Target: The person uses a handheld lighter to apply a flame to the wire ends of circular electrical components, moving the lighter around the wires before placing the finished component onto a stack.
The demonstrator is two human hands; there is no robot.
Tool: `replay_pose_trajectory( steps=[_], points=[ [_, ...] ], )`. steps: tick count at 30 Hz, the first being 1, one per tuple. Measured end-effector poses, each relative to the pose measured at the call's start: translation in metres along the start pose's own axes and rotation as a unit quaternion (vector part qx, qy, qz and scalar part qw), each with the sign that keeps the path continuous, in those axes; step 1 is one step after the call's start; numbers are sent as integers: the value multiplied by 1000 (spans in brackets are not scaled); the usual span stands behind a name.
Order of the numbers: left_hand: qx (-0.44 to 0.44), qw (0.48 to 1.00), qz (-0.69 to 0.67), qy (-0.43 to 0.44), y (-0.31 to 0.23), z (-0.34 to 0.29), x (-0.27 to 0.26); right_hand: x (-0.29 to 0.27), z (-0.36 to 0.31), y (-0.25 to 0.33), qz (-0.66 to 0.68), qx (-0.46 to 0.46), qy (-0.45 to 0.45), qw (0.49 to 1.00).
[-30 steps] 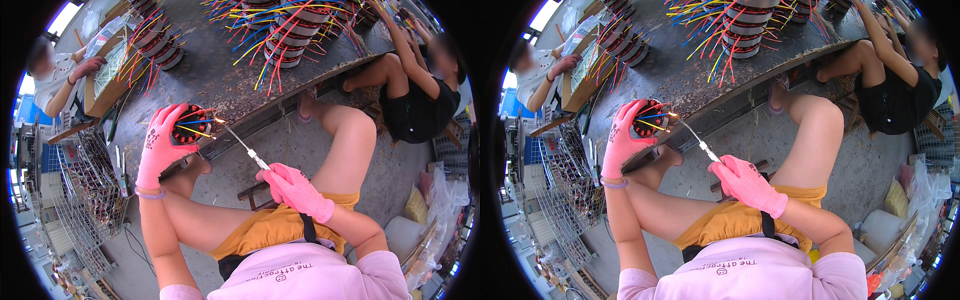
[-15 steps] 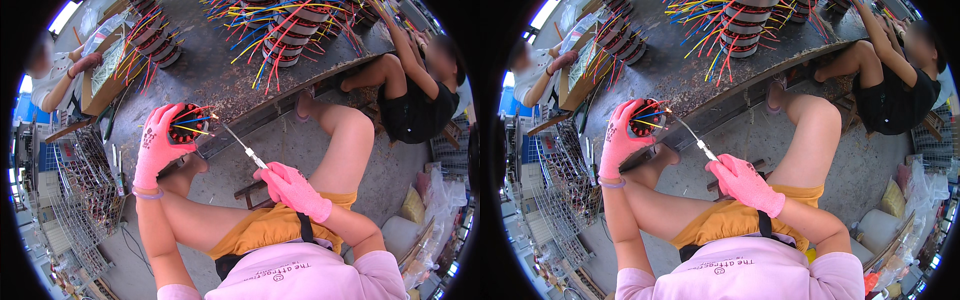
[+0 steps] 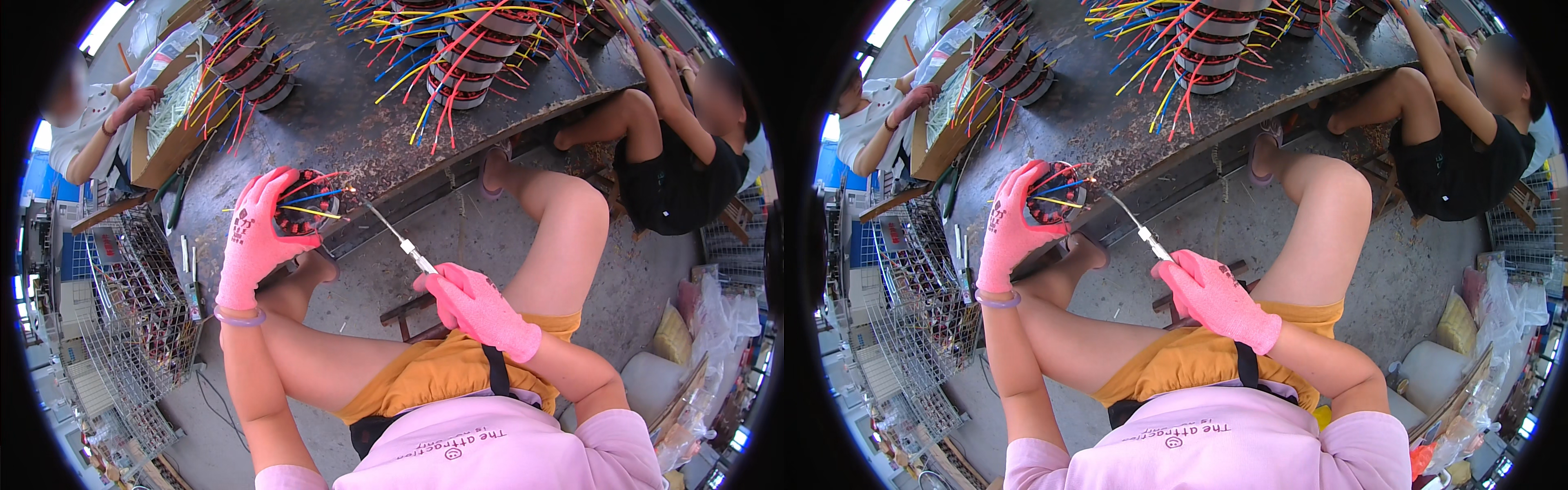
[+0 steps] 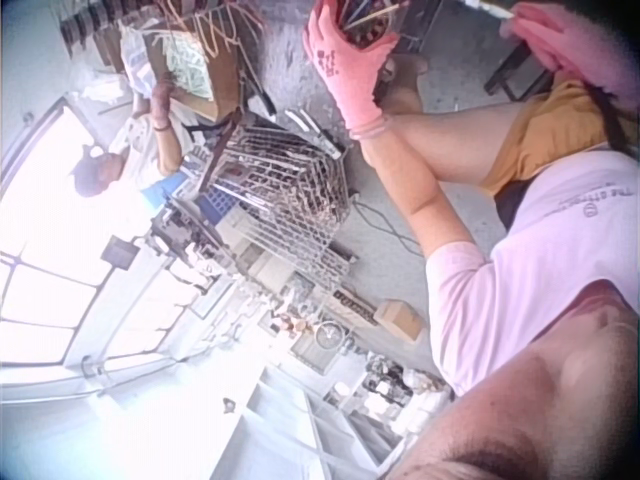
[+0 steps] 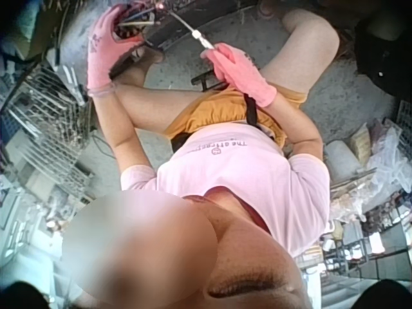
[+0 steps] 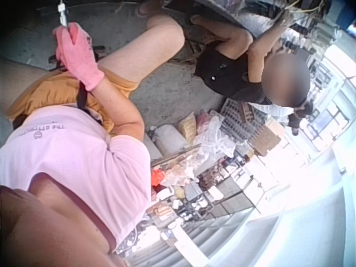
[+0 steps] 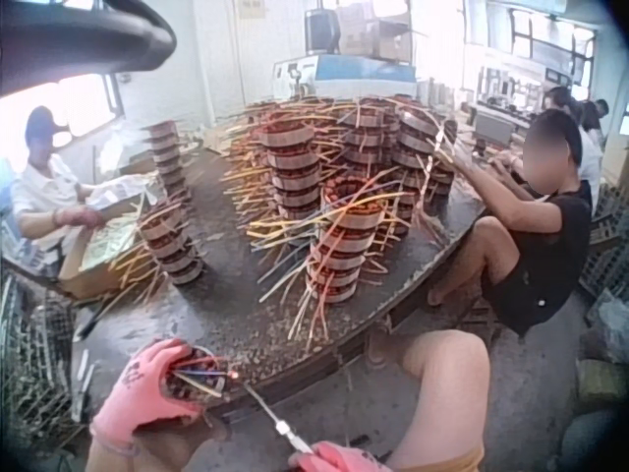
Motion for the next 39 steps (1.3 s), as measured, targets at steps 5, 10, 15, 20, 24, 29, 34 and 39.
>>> replay_pose_trajectory(
  steps=[5,10,15,20,24,29,34,39],
  points=[
    [3,1000,-5,0,1,1,1,0,2,1,-10,-19,0,1000],
    [9,1000,2,0,-2,1,0,0,4,0,-10,-18,1,1000],
    [-5,1000,3,2,-2,0,1,-1,1,1,2,2,-1,1000],
    [-17,1000,-1,5,-5,1,1,1,1,2,-5,-10,-3,1000],
    [-10,1000,0,5,-5,1,1,1,1,3,-6,-38,0,999],
    [-6,1000,0,2,-6,1,1,0,0,2,7,-2,1,1000],
    [0,1000,4,-3,-7,0,0,1,1,0,6,-11,-3,1000],
    [4,1000,-2,0,-7,1,0,1,2,0,9,-10,-8,1000]
  ],
)
Point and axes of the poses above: each hand's wrist, its own z-axis towards the middle knuckle, its own x-axis out of the palm, y = z × x, the point moved 2 cm from there along z, towards the middle knuckle, and after that the axes turned 12 degrees about -z, right-handed, at the moved point
